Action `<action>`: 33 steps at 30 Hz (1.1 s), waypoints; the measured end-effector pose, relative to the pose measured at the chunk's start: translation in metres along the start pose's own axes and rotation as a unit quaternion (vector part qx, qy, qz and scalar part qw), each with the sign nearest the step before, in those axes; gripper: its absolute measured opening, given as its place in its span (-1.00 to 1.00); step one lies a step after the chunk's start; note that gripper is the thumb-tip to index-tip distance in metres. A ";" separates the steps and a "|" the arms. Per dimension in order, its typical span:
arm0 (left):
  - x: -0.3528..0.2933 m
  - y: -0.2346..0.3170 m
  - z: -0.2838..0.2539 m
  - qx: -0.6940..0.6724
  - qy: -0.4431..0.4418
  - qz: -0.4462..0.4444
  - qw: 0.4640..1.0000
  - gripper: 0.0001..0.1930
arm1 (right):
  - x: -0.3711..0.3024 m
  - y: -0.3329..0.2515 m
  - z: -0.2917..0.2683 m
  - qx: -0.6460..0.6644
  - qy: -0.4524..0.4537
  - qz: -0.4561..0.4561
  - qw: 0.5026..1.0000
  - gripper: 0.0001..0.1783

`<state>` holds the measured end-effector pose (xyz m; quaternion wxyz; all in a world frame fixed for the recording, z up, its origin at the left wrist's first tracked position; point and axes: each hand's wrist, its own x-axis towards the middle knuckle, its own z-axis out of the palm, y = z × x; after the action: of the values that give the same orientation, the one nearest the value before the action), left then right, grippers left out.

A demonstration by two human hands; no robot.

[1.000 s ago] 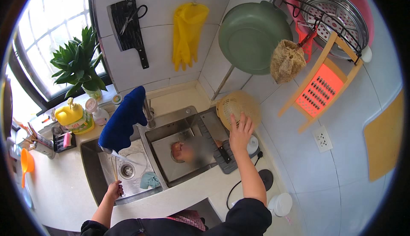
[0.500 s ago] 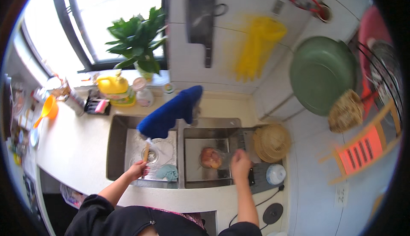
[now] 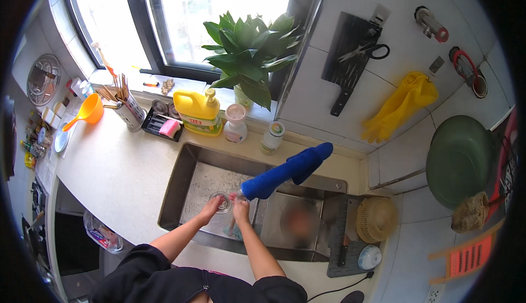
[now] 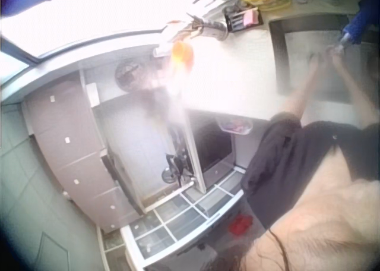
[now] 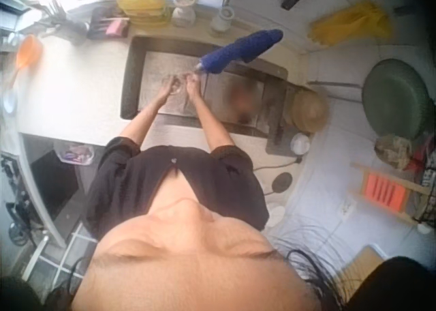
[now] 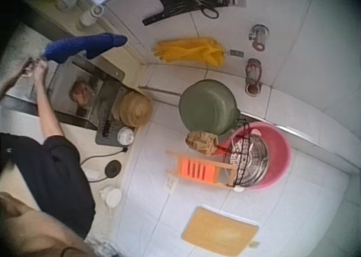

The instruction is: The person washes a white bowl, a pair of scissors, a knife, and a wooden cutting board in a kitchen sink using a blue cloth. They then wash a plastic strainer and a light blue cloth, wringing them out. Finally, the person wipes the countertop with the light blue cloth and washes a white plate, placing the items in a drying rack.

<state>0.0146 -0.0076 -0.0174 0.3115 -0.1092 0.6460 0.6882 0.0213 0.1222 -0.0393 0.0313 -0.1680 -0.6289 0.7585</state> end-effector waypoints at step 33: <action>0.130 0.030 -0.020 -0.538 0.119 -0.046 0.833 -0.75 | -0.008 -0.094 -0.055 -0.428 -0.186 0.021 0.884 -0.73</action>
<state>-0.1092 0.0110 -0.0673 0.1557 -0.3697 0.2004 0.8938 0.0297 0.1915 0.0452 -0.1770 -0.0343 -0.8828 0.4337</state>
